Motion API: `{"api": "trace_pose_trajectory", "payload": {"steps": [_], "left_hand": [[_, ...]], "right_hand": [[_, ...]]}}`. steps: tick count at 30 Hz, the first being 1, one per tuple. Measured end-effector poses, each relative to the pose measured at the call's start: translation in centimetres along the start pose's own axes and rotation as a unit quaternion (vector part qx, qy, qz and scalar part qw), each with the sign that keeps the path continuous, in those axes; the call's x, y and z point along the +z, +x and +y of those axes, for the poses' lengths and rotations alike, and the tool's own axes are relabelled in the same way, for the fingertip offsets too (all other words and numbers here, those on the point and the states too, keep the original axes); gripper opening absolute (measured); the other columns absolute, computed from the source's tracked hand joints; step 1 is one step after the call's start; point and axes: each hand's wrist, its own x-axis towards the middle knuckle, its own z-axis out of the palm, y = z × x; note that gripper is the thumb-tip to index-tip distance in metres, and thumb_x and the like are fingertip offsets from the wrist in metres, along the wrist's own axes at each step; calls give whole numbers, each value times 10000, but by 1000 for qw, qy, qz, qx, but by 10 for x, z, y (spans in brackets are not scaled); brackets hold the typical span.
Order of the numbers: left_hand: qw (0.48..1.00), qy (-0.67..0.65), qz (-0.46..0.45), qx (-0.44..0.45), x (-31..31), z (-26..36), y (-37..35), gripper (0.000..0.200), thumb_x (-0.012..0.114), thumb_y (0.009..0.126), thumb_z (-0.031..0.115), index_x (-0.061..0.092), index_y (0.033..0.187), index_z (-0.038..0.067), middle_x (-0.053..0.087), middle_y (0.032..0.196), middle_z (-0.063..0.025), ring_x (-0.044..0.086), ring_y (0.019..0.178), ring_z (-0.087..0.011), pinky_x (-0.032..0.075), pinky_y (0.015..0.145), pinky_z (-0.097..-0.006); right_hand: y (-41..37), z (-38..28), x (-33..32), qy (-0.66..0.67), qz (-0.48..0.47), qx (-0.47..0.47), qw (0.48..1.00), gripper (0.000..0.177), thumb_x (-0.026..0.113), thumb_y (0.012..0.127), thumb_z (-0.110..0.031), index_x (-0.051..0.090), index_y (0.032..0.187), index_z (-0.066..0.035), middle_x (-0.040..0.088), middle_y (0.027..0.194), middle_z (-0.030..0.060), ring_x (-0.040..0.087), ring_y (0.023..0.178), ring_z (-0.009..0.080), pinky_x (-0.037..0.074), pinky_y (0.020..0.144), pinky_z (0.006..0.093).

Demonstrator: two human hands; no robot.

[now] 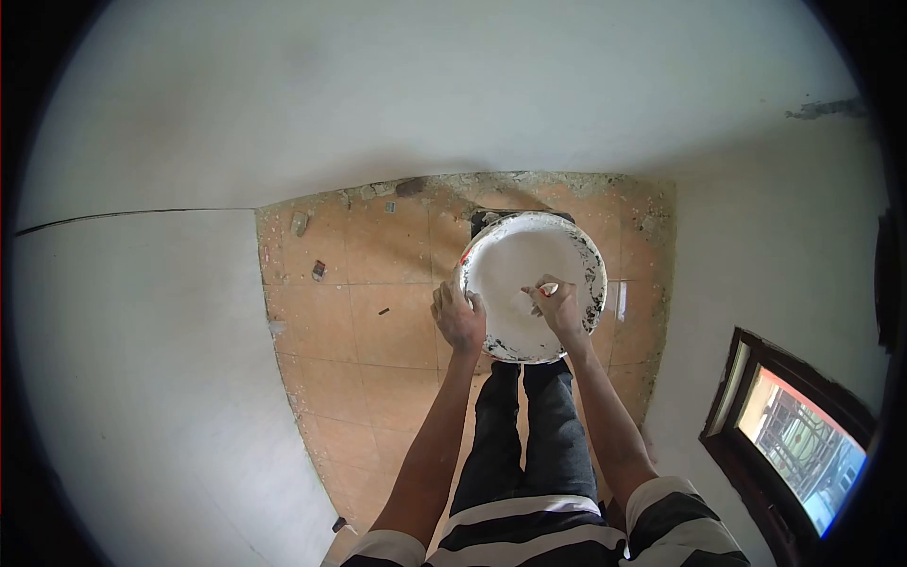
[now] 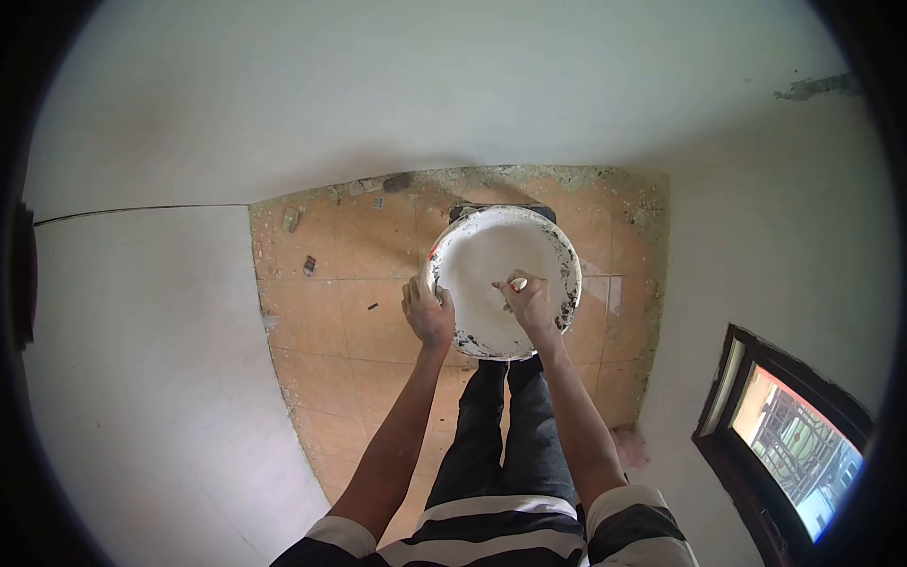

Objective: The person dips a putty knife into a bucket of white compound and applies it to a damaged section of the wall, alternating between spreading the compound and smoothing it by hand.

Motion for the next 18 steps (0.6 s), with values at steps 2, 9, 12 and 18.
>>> {"api": "trace_pose_trajectory", "payload": {"steps": [2, 9, 12, 18], "left_hand": [[1000, 1, -2, -2, 1, 0, 0, 667, 652, 805, 71, 513, 1457, 89, 623, 1169, -123, 574, 1156, -324, 458, 987, -483], [1000, 19, 7, 5, 5, -5, -3, 641, 644, 816, 73, 518, 1443, 80, 620, 1172, -131, 570, 1142, -336, 461, 978, -480], [1000, 1, 23, 17, 5, -3, -2, 586, 642, 830, 134, 555, 1408, 88, 623, 1152, -129, 568, 1142, -324, 465, 963, -482], [1000, 10, 23, 12, 5, -3, -2, 539, 608, 846, 163, 581, 1374, 61, 623, 1158, -132, 569, 1135, -324, 466, 962, -481]], "right_hand": [[0, 8, 10, 74, 27, 59, 995, 204, 720, 923, -53, 632, 769, 48, 703, 706, 113, 641, 516, 121, 520, 458, 277], [7, 20, 26, 4, 41, 76, 996, 277, 777, 900, -131, 635, 735, 41, 645, 584, 95, 606, 443, 141, 472, 405, 309], [22, 36, 28, -71, -8, 92, 993, 307, 833, 849, -195, 660, 765, 44, 656, 601, 122, 640, 475, 187, 495, 442, 352], [49, 30, 38, -274, -65, 0, 960, 351, 879, 717, -282, 721, 868, -8, 734, 804, 194, 738, 789, 372, 580, 747, 460]]}}
